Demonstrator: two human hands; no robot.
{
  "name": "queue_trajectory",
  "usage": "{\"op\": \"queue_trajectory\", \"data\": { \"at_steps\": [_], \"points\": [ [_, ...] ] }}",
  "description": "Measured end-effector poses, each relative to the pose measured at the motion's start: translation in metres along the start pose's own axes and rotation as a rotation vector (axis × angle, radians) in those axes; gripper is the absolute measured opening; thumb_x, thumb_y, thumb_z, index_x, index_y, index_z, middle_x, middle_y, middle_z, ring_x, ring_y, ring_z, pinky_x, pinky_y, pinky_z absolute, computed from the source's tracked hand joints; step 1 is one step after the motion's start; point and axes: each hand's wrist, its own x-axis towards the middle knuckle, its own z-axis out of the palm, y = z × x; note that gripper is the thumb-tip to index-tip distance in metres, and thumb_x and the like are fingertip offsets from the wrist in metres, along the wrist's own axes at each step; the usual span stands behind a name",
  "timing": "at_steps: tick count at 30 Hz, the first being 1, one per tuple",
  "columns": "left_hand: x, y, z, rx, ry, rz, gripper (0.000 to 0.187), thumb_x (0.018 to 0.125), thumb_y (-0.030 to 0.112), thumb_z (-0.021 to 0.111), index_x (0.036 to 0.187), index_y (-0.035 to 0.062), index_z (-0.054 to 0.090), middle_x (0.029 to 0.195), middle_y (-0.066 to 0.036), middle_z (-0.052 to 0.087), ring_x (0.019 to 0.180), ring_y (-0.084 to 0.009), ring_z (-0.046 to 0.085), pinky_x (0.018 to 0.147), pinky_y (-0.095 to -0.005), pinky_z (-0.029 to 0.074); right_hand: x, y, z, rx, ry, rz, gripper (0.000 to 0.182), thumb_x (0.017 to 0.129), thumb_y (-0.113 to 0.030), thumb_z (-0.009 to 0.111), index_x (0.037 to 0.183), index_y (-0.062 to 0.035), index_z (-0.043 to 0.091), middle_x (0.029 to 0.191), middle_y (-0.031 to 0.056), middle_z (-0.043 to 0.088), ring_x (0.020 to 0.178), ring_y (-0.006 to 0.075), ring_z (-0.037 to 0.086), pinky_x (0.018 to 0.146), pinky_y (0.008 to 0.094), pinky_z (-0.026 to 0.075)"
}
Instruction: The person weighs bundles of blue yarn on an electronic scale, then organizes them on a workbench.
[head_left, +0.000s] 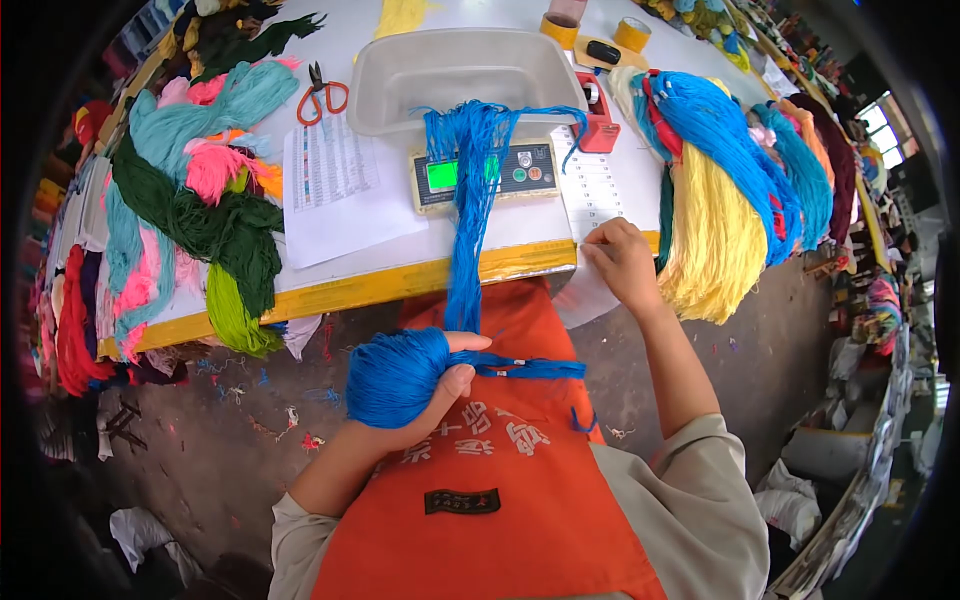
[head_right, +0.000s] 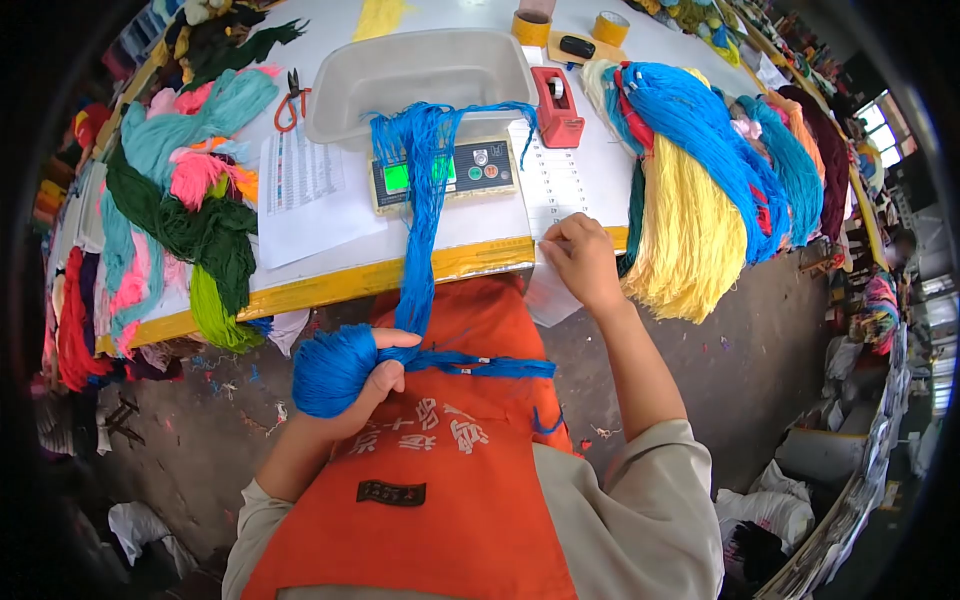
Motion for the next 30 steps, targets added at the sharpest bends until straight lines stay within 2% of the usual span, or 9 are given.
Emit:
{"op": "queue_trajectory", "data": {
  "at_steps": [2, 6, 10, 13, 14, 17, 20, 26, 30],
  "points": [
    [0.0, -0.002, 0.0, 0.013, -0.011, 0.008, 0.024, 0.098, 0.012, 0.056, 0.121, 0.0067, 0.063, 0.076, -0.003, 0.064, 0.068, -0.0117, 0.062, 0.064, -0.0257, 0.048, 0.002, -0.001, 0.001, 0.277, -0.028, 0.193, 0.01, 0.079, -0.003, 0.07, 0.087, 0.0013, 0.065, 0.087, 0.0132, 0.062, 0.077, 0.0263, 0.062, 0.069, 0.0329, 0.05],
    [-0.001, -0.005, 0.0, 0.034, -0.023, 0.03, 0.026, 0.099, 0.012, 0.056, 0.123, 0.0064, 0.062, 0.076, -0.003, 0.063, 0.068, -0.0116, 0.061, 0.064, -0.0256, 0.048, 0.004, 0.007, 0.009, 0.23, -0.047, 0.266, 0.008, 0.081, -0.004, 0.068, 0.084, 0.0024, 0.064, 0.087, 0.0138, 0.062, 0.072, 0.0245, 0.063, 0.068, 0.0331, 0.05],
    [-0.002, -0.002, -0.001, 0.016, -0.009, -0.002, 0.027, 0.098, 0.012, 0.056, 0.124, 0.0051, 0.06, 0.076, -0.003, 0.063, 0.069, -0.0114, 0.062, 0.064, -0.0257, 0.048, 0.005, 0.02, 0.024, 0.055, 0.304, 0.226, 0.012, 0.084, -0.01, 0.066, 0.087, 0.0014, 0.064, 0.08, 0.0134, 0.062, 0.071, 0.0228, 0.064, 0.064, 0.0333, 0.051],
    [-0.002, -0.004, -0.003, 0.012, 0.03, 0.0, 0.03, 0.097, 0.011, 0.056, 0.127, 0.0033, 0.057, 0.075, -0.003, 0.063, 0.069, -0.0105, 0.062, 0.064, -0.0253, 0.048, 0.003, 0.016, 0.018, 0.746, 0.547, 0.69, 0.011, 0.093, -0.012, 0.062, 0.093, -0.0013, 0.058, 0.079, 0.0039, 0.055, 0.073, 0.0134, 0.053, 0.072, 0.0255, 0.045],
    [-0.001, -0.002, -0.003, -0.067, 0.037, -0.036, 0.032, 0.097, 0.01, 0.057, 0.128, 0.0025, 0.056, 0.075, -0.003, 0.063, 0.069, -0.01, 0.061, 0.064, -0.025, 0.049, 0.002, -0.017, 0.008, 0.667, 0.532, 0.577, 0.01, 0.092, -0.008, 0.062, 0.096, -0.0018, 0.056, 0.085, 0.0044, 0.053, 0.077, 0.0138, 0.051, 0.076, 0.0241, 0.043],
    [0.006, 0.002, -0.008, -0.285, -0.038, -0.091, 0.043, 0.098, 0.009, 0.055, 0.138, 0.0014, 0.043, 0.078, -0.006, 0.064, 0.064, -0.0086, 0.057, 0.06, -0.0228, 0.046, -0.007, -0.098, -0.005, 0.525, 0.315, -0.162, 0.013, 0.085, 0.003, 0.063, 0.095, -0.0024, 0.057, 0.096, 0.0109, 0.055, 0.087, 0.0225, 0.053, 0.08, 0.0308, 0.044],
    [0.01, 0.0, -0.01, -0.536, -0.11, -0.084, 0.056, 0.1, 0.016, 0.052, 0.148, 0.0, 0.028, 0.081, -0.008, 0.063, 0.06, -0.0071, 0.051, 0.057, -0.0207, 0.043, -0.011, -0.145, -0.007, 0.576, 0.143, -0.484, 0.016, 0.081, -0.002, 0.068, 0.094, -0.0088, 0.064, 0.102, 0.0098, 0.056, 0.09, 0.026, 0.054, 0.082, 0.0368, 0.043],
    [0.0, -0.002, -0.02, -0.539, -0.052, -0.136, 0.058, 0.097, 0.01, 0.052, 0.149, 0.0006, 0.029, 0.08, -0.006, 0.064, 0.06, -0.0061, 0.051, 0.057, -0.0209, 0.042, -0.006, -0.162, 0.019, 0.582, 0.0, -0.603, 0.015, 0.08, -0.003, 0.071, 0.092, -0.0127, 0.069, 0.109, 0.0069, 0.054, 0.094, 0.0244, 0.053, 0.081, 0.0363, 0.042],
    [-0.002, -0.005, -0.022, -0.453, 0.008, -0.156, 0.06, 0.094, 0.006, 0.053, 0.149, 0.0008, 0.03, 0.077, -0.003, 0.064, 0.061, -0.0058, 0.053, 0.058, -0.0214, 0.044, -0.01, -0.164, 0.03, 0.729, -0.061, -0.455, 0.018, 0.083, -0.004, 0.071, 0.099, -0.0097, 0.067, 0.125, 0.0137, 0.047, 0.101, 0.0252, 0.053, 0.086, 0.0352, 0.046]
  ]
}}
